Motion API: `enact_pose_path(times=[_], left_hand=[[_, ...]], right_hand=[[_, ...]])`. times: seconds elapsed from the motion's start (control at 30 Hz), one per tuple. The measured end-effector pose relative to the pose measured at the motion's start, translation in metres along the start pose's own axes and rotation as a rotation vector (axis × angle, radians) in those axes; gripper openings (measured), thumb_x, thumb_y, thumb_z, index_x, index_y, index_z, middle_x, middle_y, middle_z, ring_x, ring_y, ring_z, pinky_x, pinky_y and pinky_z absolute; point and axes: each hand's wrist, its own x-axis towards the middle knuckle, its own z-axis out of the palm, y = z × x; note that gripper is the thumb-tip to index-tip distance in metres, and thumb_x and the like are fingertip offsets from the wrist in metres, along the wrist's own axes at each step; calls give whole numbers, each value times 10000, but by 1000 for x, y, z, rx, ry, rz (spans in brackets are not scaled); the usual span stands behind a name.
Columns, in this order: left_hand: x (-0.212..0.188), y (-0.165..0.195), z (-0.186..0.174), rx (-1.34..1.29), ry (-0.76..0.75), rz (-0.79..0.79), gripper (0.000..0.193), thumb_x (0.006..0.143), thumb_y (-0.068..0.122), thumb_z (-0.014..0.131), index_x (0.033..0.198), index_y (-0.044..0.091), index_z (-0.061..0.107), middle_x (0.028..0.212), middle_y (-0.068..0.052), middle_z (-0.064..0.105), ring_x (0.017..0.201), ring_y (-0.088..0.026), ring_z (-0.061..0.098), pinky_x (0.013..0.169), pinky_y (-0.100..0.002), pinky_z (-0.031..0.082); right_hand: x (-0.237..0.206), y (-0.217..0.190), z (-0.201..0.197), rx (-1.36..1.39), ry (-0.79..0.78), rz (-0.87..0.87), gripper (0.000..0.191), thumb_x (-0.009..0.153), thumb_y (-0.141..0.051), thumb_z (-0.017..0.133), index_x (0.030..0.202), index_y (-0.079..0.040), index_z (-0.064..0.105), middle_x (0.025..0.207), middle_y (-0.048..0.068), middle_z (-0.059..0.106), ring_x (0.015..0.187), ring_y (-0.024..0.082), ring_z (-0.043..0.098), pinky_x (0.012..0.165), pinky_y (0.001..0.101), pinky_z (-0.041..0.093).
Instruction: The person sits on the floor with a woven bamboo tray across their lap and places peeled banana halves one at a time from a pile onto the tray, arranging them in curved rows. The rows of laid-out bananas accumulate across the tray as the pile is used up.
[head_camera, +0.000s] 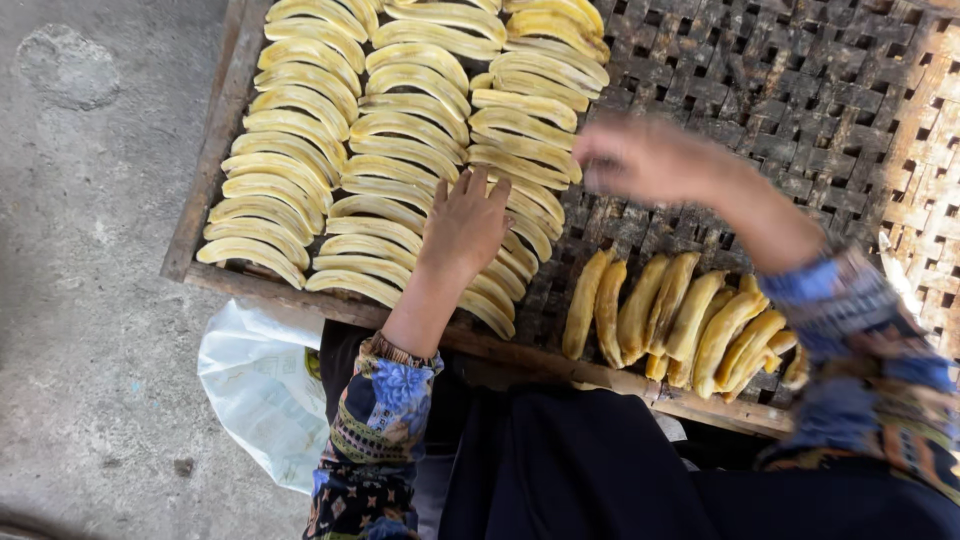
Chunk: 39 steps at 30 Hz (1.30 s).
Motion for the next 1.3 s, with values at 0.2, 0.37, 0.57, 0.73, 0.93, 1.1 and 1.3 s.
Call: enact_pose_path(times=[0.2, 0.37, 0.57, 0.73, 0.93, 1.1, 1.3], left_hand=[[0, -1, 6, -26, 56, -6, 575, 1004, 376, 567, 1497, 118, 425, 1585, -182, 352, 1469, -338, 351, 1201, -541, 258], [3, -3, 9, 17, 6, -4, 565, 1035, 388, 510, 1530, 143, 389, 1602, -181, 319, 1475, -338, 325, 1204, -542, 250], [7, -6, 4, 36, -41, -31, 560, 1044, 403, 491, 1535, 158, 380, 1610, -172, 303, 1483, -321, 312, 1210, -541, 243], [3, -9, 4, 5, -6, -20, 566, 1027, 402, 550, 1517, 149, 420, 1583, -154, 369, 1480, -303, 356, 1213, -545, 271], [2, -13, 6, 4, 11, -20, 556, 1021, 398, 557, 1507, 159, 432, 1570, -152, 377, 1470, -308, 355, 1207, -550, 264], [5, -15, 9, 26, 9, -21, 543, 1039, 409, 531, 1513, 166, 428, 1570, -158, 378, 1474, -308, 357, 1205, -555, 272], [7, -14, 12, 22, 0, -26, 563, 1020, 419, 538, 1516, 183, 416, 1577, -144, 361, 1466, -304, 350, 1198, -553, 266]], right_hand=[[-71, -91, 82, -267, -224, -363, 538, 713, -194, 822, 1223, -97, 679, 1375, 211, 557, 1364, 394, 470, 1105, 557, 370], [-84, -84, 115, -380, -182, -398, 380, 797, -132, 778, 1161, -109, 668, 1317, 142, 584, 1318, 324, 472, 1112, 518, 385], [-69, -73, 130, -521, -141, -499, 338, 786, -90, 769, 1108, -144, 681, 1186, 66, 637, 1214, 246, 557, 1090, 448, 443], [-60, -63, 105, -301, -370, -416, 546, 728, -296, 858, 1220, -141, 680, 1214, 89, 640, 1182, 288, 542, 1044, 474, 438], [-90, -6, 38, -165, -135, -219, 429, 855, -266, 752, 1251, -147, 635, 1195, 55, 659, 1139, 251, 628, 1069, 461, 474], [-128, 27, 38, -157, -395, 371, 551, 892, -431, 681, 1379, -229, 522, 1312, 84, 545, 1208, 277, 579, 1071, 511, 487], [-133, 33, 52, -6, -333, 337, 620, 809, -443, 758, 1333, -214, 517, 1372, 92, 481, 1357, 306, 411, 1110, 547, 411]])
